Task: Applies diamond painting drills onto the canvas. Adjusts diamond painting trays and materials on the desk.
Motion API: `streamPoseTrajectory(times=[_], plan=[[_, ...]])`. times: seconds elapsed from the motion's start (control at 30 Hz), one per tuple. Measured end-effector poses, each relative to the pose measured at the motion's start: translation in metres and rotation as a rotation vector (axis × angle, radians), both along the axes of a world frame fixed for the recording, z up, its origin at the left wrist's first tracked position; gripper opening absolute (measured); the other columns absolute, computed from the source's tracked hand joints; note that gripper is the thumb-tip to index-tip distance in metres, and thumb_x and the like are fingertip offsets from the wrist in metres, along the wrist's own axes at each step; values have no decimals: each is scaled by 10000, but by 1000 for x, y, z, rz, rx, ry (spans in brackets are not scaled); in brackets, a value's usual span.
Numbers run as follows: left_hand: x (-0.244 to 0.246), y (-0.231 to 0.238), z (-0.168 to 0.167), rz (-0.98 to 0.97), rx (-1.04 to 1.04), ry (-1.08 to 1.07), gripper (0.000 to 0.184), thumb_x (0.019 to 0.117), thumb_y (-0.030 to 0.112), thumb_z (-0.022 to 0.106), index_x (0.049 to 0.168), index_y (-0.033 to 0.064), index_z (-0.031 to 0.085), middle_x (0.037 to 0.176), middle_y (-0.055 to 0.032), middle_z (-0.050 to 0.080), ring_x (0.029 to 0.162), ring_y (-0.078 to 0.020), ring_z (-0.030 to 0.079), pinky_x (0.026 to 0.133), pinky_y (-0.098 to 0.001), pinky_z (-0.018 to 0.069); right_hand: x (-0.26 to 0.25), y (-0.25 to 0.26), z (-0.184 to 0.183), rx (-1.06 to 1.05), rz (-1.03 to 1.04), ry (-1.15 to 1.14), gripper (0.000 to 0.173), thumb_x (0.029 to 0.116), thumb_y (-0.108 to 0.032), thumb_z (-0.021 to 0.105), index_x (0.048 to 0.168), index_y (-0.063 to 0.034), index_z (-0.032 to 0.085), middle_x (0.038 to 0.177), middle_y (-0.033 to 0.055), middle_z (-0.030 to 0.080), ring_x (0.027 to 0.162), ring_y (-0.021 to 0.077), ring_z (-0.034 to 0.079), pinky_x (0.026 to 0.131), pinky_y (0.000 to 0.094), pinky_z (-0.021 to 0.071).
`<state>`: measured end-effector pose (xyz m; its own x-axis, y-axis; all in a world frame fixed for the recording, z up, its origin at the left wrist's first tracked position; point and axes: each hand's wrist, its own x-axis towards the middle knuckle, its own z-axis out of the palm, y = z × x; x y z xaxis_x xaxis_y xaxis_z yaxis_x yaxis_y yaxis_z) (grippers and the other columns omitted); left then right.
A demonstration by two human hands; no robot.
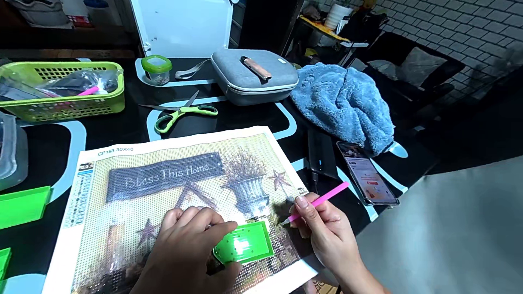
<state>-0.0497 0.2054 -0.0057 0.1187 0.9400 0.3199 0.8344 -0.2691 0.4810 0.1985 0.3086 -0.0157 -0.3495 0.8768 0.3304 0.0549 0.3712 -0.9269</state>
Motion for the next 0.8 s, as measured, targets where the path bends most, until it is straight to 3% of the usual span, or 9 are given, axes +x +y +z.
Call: streamPoseTrajectory(times=[0.5, 0.7, 0.8], plan=[[-1, 0, -2, 2, 16, 16, 466, 821, 597, 666, 1128, 269, 789, 982, 16, 715, 853, -177, 613, 836, -457, 390, 0, -1, -5, 182, 17, -153, 281, 1078, -243, 533, 885, -84, 663, 732, -62, 637, 628, -45, 579, 561, 109, 478], [-2, 0, -4, 0, 36, 20, 471, 828, 607, 647, 1125, 269, 787, 984, 18, 720, 855, -173, 619, 834, -452, 393, 1, -3, -5, 404, -9, -308, 345, 1090, -279, 508, 888, -37, 648, 741, 8, 634, 669, -18, 594, 626, 126, 498], [-2, 0, -4, 3, 47, 18, 472, 829, 610, 645, 1125, 270, 787, 983, 23, 720, 842, -167, 615, 830, -449, 394, 4, -1, 0, 379, 24, -356, 352, 1086, -292, 517, 883, -45, 665, 730, -5, 639, 644, -29, 584, 593, 122, 484]])
